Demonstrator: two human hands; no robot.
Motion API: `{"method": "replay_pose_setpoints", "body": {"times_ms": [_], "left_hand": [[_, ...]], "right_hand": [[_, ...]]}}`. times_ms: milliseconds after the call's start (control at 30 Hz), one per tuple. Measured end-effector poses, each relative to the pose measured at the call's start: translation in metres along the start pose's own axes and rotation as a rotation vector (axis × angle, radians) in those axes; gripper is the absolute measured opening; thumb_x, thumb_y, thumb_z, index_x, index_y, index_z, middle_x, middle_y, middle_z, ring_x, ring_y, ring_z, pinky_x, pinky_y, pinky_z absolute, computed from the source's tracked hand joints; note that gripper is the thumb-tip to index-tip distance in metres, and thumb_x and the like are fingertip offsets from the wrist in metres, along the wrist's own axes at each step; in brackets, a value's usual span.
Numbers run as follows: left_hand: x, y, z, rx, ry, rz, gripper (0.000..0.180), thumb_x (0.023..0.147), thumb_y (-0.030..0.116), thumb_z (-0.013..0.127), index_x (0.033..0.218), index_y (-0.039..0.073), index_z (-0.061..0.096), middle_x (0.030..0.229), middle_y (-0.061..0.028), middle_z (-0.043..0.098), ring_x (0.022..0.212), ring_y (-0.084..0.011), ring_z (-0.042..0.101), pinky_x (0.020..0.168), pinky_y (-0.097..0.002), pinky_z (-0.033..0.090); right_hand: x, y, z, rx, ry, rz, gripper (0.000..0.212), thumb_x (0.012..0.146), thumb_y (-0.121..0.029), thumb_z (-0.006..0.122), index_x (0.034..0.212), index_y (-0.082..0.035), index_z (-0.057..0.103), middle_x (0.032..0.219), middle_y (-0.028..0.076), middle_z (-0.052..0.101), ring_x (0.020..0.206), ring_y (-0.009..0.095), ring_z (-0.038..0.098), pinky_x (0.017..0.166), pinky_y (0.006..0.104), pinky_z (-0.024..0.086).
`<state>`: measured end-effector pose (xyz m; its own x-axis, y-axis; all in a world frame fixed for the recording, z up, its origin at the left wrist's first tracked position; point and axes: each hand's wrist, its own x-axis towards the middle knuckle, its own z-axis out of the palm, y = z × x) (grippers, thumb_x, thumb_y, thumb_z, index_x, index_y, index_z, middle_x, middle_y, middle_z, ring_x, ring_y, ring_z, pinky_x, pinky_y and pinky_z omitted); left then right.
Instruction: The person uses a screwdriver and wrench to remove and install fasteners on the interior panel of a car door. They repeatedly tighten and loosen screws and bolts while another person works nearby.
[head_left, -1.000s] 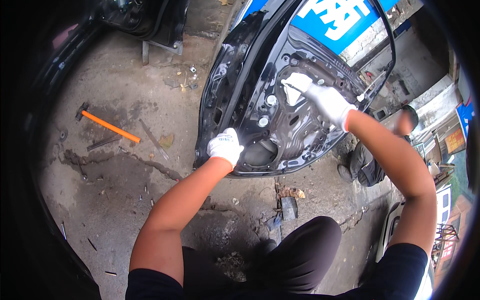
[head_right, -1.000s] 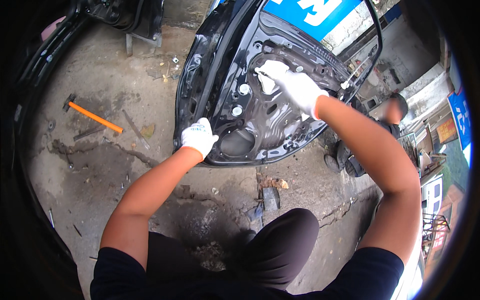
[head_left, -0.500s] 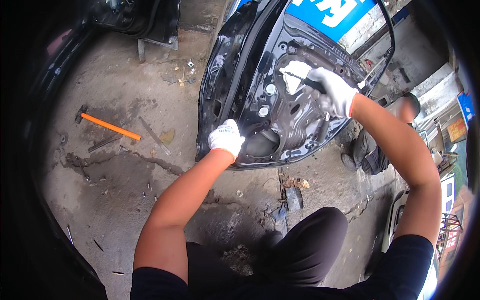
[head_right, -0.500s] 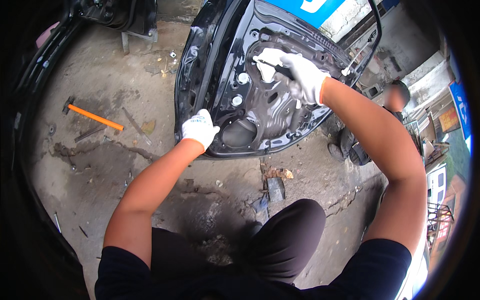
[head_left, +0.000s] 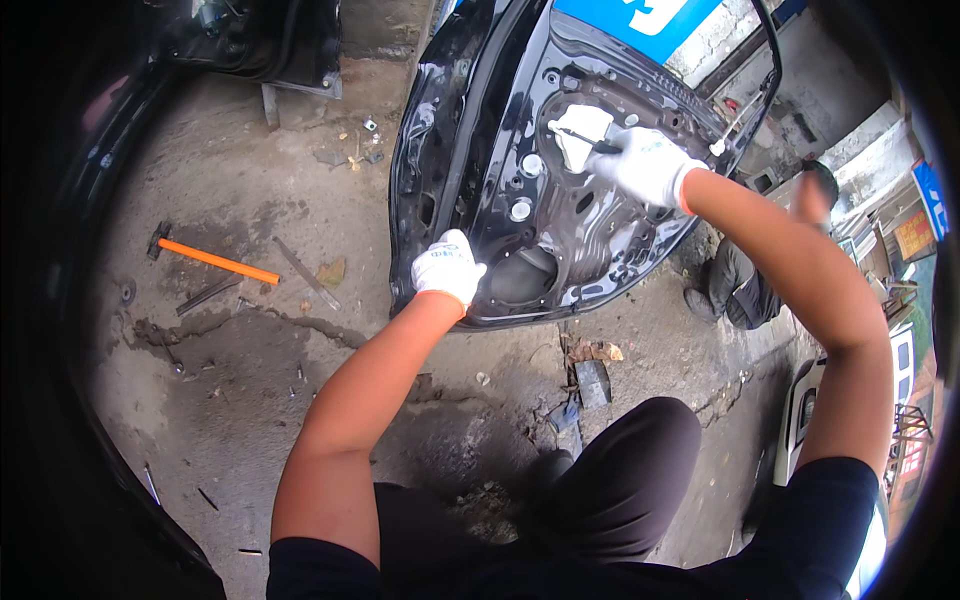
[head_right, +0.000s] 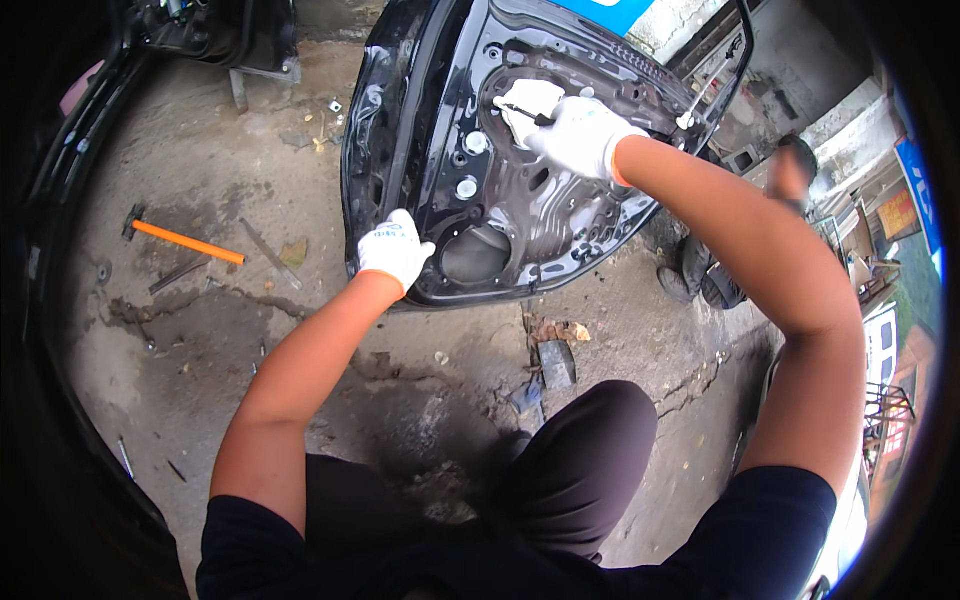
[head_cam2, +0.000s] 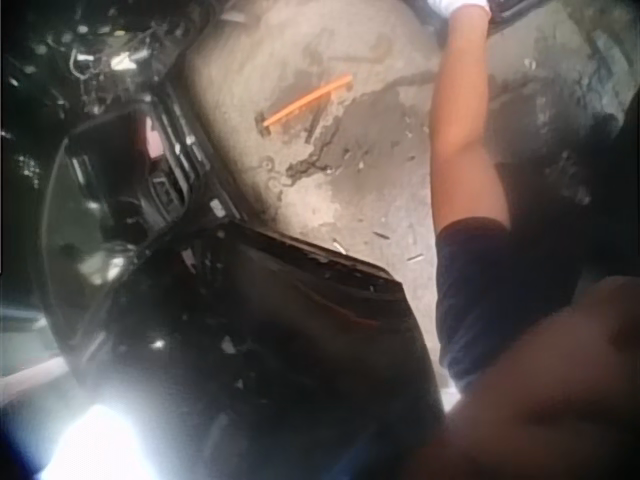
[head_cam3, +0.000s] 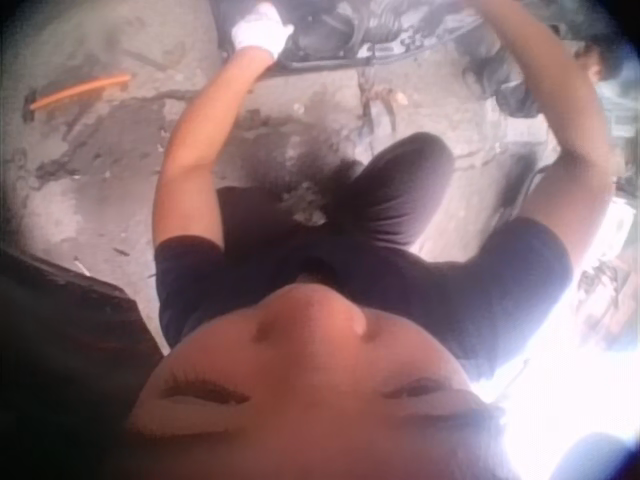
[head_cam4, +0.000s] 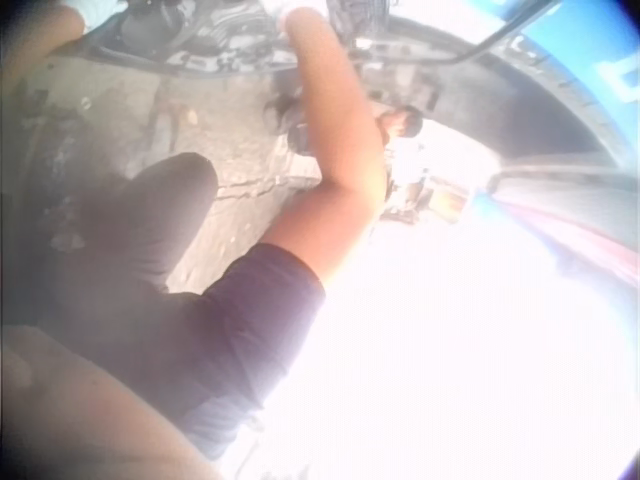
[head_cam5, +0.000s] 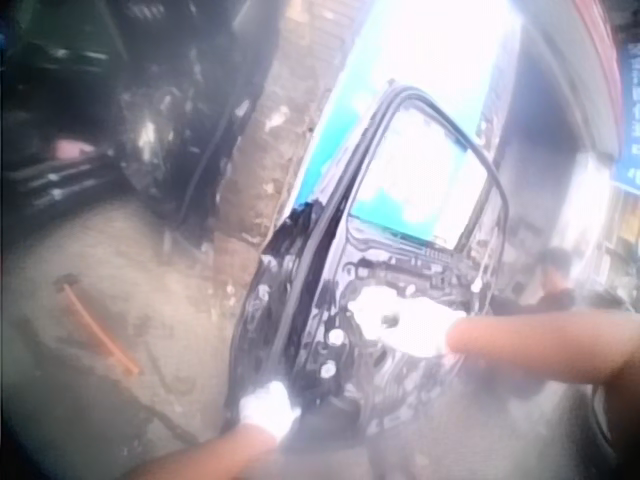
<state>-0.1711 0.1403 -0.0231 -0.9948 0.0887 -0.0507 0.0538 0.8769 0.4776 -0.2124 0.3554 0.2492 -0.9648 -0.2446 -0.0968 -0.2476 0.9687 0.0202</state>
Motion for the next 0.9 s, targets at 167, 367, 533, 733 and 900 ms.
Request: {"method": "replay_pose_setpoints", "body": {"times_ms": [167,367,533,733,900], "left_hand": [[0.002,-0.002,0.000,-0.005,0.010,0.017,0.062,0.094,0.051,0.076,0.122,-0.001,0.056,0.110,-0.0223,0.076,0.104,-0.0387,0.075,0.090,-0.0494,0.058],[0.002,-0.002,-0.001,-0.018,-0.026,-0.021,0.063,0.094,0.051,0.075,0.123,-0.001,0.056,0.112,-0.0223,0.076,0.104,-0.0390,0.075,0.090,-0.0498,0.058],[0.001,-0.002,0.002,-0.011,-0.001,0.006,0.063,0.095,0.051,0.075,0.123,-0.001,0.055,0.112,-0.0228,0.075,0.105,-0.0397,0.075,0.090,-0.0500,0.058],[0.002,-0.003,0.002,0.004,0.002,0.004,0.065,0.095,0.051,0.075,0.124,-0.003,0.054,0.110,-0.0240,0.075,0.105,-0.0392,0.075,0.089,-0.0493,0.058],[0.001,-0.002,0.002,0.013,-0.013,-0.020,0.067,0.095,0.051,0.075,0.125,-0.004,0.053,0.109,-0.0237,0.075,0.103,-0.0383,0.075,0.088,-0.0493,0.058]], "right_hand": [[-0.007,-0.005,-0.001,-0.571,0.059,-0.072,0.047,0.101,-0.041,0.061,0.120,0.001,0.066,0.094,0.026,0.076,0.091,0.039,0.077,0.079,0.0485,0.060],[0.003,-0.001,-0.009,1.031,-0.254,0.512,0.042,0.105,-0.047,0.060,0.101,-0.006,0.068,0.066,-0.003,0.056,0.045,0.011,0.045,0.042,0.0314,0.038],[-0.012,0.004,-0.004,-0.627,0.036,-0.142,0.046,0.100,-0.039,0.061,0.124,0.000,0.068,0.091,0.026,0.075,0.089,0.043,0.075,0.082,0.0499,0.059],[0.000,0.006,-0.010,0.931,-0.255,0.444,0.051,0.102,-0.055,0.061,0.098,-0.005,0.069,0.070,0.006,0.059,0.051,0.017,0.049,0.055,0.0372,0.049],[-0.004,0.013,0.005,-0.543,0.105,-0.178,0.050,0.098,-0.042,0.068,0.115,0.005,0.065,0.090,0.025,0.075,0.093,0.044,0.075,0.083,0.0508,0.060]]}}
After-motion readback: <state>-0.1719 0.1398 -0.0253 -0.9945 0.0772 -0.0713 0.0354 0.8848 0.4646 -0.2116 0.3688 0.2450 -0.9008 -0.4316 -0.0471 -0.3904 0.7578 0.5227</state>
